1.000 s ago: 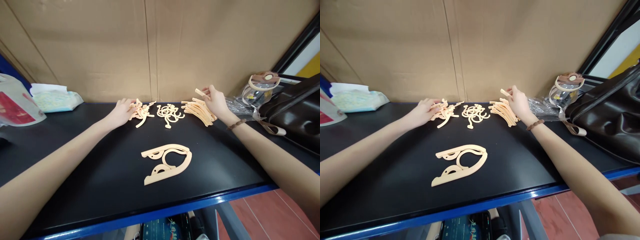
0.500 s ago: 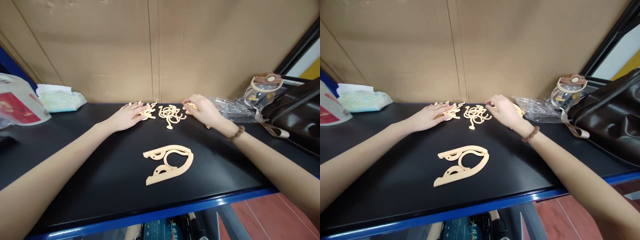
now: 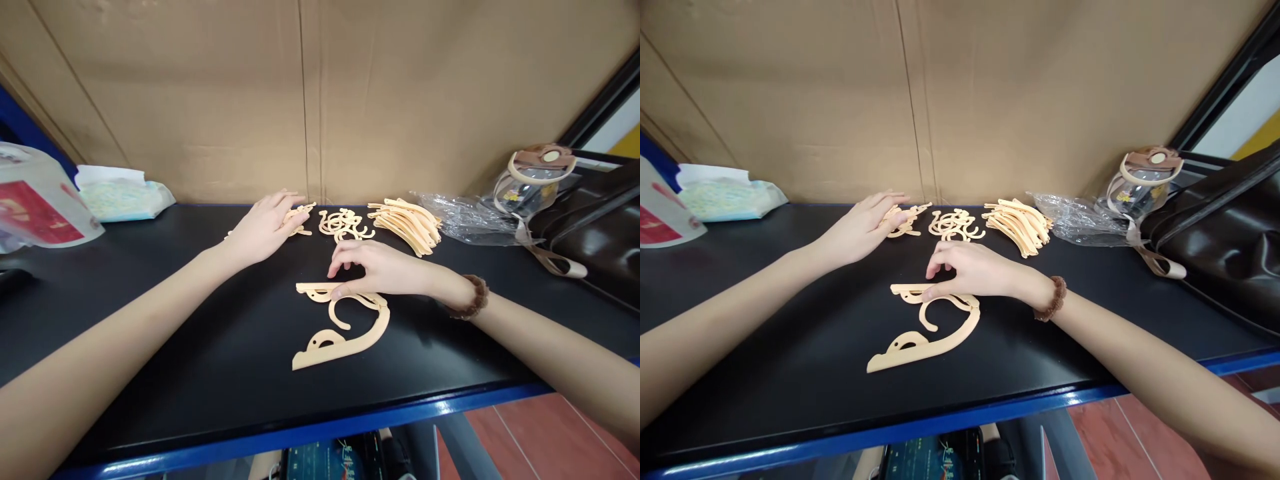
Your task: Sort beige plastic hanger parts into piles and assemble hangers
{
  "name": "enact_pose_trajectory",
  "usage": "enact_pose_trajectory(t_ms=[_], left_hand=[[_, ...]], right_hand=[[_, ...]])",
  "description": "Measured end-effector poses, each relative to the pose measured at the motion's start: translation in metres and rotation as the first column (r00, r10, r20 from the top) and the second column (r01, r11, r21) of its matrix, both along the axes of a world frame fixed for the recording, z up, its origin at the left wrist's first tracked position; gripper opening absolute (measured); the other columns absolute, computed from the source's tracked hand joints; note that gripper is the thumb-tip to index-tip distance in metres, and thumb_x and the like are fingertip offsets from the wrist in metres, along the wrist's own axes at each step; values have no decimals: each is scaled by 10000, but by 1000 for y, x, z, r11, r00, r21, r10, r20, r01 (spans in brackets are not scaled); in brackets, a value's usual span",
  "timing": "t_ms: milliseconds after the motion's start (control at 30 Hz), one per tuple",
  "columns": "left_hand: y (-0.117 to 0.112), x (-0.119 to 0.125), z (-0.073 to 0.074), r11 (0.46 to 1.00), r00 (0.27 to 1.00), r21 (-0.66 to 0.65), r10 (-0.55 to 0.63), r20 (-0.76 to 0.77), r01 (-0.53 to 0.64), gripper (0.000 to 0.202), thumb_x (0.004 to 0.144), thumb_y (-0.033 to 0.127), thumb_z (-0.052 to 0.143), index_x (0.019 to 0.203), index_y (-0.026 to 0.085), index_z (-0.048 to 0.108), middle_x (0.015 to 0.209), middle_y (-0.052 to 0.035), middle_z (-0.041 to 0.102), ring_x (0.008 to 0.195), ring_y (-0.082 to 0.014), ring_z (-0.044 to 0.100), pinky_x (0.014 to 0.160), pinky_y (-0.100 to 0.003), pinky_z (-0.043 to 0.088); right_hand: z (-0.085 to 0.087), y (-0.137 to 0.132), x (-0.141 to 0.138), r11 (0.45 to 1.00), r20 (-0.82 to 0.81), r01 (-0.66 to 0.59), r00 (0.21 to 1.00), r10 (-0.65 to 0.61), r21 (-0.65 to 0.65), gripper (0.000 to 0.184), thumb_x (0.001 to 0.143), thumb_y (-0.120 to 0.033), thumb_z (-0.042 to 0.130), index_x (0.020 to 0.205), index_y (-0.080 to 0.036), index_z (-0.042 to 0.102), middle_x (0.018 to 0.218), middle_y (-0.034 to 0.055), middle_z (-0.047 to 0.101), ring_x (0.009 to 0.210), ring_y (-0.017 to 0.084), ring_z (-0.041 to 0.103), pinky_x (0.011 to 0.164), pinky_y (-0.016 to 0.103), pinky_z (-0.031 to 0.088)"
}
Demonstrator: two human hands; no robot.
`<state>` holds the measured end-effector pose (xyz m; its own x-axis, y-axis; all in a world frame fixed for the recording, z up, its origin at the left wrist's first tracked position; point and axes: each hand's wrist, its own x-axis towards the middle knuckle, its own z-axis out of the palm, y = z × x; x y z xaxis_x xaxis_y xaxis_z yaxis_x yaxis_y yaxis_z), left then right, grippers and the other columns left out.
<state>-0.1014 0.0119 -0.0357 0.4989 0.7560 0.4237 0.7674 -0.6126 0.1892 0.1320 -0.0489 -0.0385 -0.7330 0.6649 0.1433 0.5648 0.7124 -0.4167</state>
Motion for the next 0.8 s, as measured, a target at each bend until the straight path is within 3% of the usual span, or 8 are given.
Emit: enact_pose_trajectory(t_ms=[133,233,367,400,467,567,667,800], left_hand=[[-18,22,5,992,970,-107,-33,242,60,491,989,488,296,1246,174,572,1296,-85,604,1236,-222,517,1092,-388,347],[-28,33,8,925,871,-343,29,491,163,458,954,536,396,1126,174,616,1236,-83,638,1161,-226,569,1015,-374,430],[-38,41,11,586,584,-655,347,734,477,357,867,499,598,984,165,646,1041,-88,680,911,-185,654,798,-310,533],[-40,41,11,508,551,-682,408,728,526,300,844,447,652,944,165,661,965,-71,680,842,-152,647,749,-271,528],[-43,42,11,440,551,-713,453,701,545,187,774,310,753,865,159,691,830,-23,643,728,-85,593,659,-191,485],[-43,41,12,438,608,-759,457,649,482,146,699,184,791,810,153,700,766,15,589,648,-45,507,588,-151,427],[-43,42,14,481,647,-765,429,631,427,98,791,200,633,707,150,640,732,2,567,631,-66,493,539,-168,404],[-52,48,15,596,773,-739,293,563,312,266,863,245,481,610,171,517,609,6,494,528,-88,453,436,-192,347]], right_hand=[[0,1,1,990,-67,-18,998,9,-139,182,866,-349,636,875,-171,671,866,19,620,764,123,562,680,259,430],[0,4,1,959,-216,40,971,-104,-282,193,850,-359,643,849,-167,627,732,-9,620,658,110,558,599,239,426],[3,8,2,932,-433,147,854,-289,-331,186,815,-344,675,845,-181,589,736,-11,654,674,112,601,629,238,443],[4,9,3,930,-467,179,825,-320,-320,193,810,-342,679,859,-184,581,735,-12,654,666,110,597,617,234,436],[5,10,6,934,-498,221,798,-339,-282,213,809,-353,677,892,-191,566,704,-23,637,609,97,555,553,220,391],[5,13,9,935,-483,228,808,-337,-270,201,836,-324,628,973,-207,539,635,-48,596,540,92,496,493,215,334],[4,12,10,930,-452,262,818,-356,-257,202,854,-227,538,1052,-219,501,589,-67,557,548,112,511,517,225,358],[3,7,7,921,-287,387,888,-359,45,199,920,-315,490,1091,-212,491,608,-51,553,549,129,500,539,250,315]])
